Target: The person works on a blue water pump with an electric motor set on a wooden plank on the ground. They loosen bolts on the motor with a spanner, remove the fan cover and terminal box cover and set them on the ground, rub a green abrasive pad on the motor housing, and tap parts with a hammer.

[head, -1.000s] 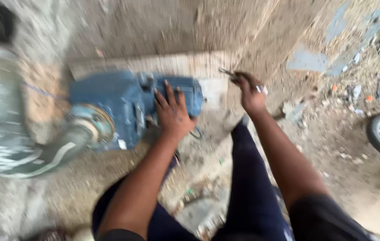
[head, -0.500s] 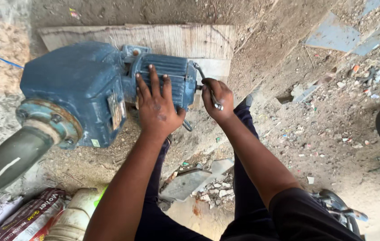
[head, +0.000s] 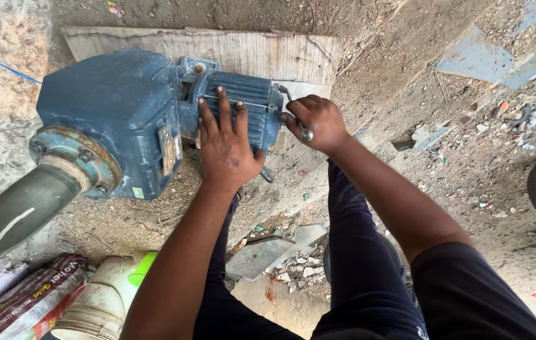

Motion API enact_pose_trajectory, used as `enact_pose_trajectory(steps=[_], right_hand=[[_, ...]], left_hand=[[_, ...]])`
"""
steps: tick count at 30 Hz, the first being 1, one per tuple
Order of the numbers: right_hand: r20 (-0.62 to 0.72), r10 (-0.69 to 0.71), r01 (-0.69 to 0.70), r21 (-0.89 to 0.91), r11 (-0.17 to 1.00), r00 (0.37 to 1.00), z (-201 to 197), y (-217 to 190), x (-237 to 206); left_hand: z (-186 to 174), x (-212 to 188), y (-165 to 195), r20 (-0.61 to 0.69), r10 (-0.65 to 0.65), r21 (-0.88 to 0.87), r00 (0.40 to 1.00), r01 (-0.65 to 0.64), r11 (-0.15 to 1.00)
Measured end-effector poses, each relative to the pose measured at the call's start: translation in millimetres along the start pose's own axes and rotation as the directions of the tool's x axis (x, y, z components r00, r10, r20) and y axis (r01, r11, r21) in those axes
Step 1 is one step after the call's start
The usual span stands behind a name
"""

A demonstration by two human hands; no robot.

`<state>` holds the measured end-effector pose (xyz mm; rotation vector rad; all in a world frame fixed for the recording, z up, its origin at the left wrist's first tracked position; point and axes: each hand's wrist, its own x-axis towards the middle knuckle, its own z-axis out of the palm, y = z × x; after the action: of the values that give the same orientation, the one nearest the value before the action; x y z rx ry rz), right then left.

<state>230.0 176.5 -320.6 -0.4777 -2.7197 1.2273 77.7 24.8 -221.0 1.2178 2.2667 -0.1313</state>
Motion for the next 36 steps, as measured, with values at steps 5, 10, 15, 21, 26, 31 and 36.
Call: enact_pose_trajectory(steps=[5,10,15,21,26,31,36], right_hand=[[0.278,0.397,-0.445,0.136,0.885,0.875,-18,7,37],[0.534,0.649,-0.840,0.360,0.407,0.543,-33,56,128],[0.595,0.679,-0.903,0.297,0.312,0.430,-36,68,144],[0.273,0.702,-0.720,0.499,0.481,0.658,-41,55,66],[-0.008,0.261,-0.257,0.136,0.957,0.965,-6,9,-15],[-0.156,0.243,-0.215,0.175,0.961,0.957,19,-14,-31],[-0.187,0.298,-0.248,0.249,0.936,0.936,20,-25,-27]], left_hand=[[-1,-1,-1,-0.019,0.011,-0.014,1.000,-0.011,1.000],[2,-1,-2,-0.027,0.010,-0.032,1.000,-0.011,0.999],[2,-2,-1,-0.037,0.010,-0.050,0.999,-0.011,0.999],[2,-1,-2,-0.025,0.005,-0.024,1.000,-0.005,1.000],[4,0,-2,-0.011,-0.005,-0.021,1.000,0.004,1.000],[6,-1,-2,-0.026,-0.008,-0.016,1.000,0.007,1.000],[7,-2,-1,-0.038,-0.008,-0.040,0.999,0.006,0.999]])
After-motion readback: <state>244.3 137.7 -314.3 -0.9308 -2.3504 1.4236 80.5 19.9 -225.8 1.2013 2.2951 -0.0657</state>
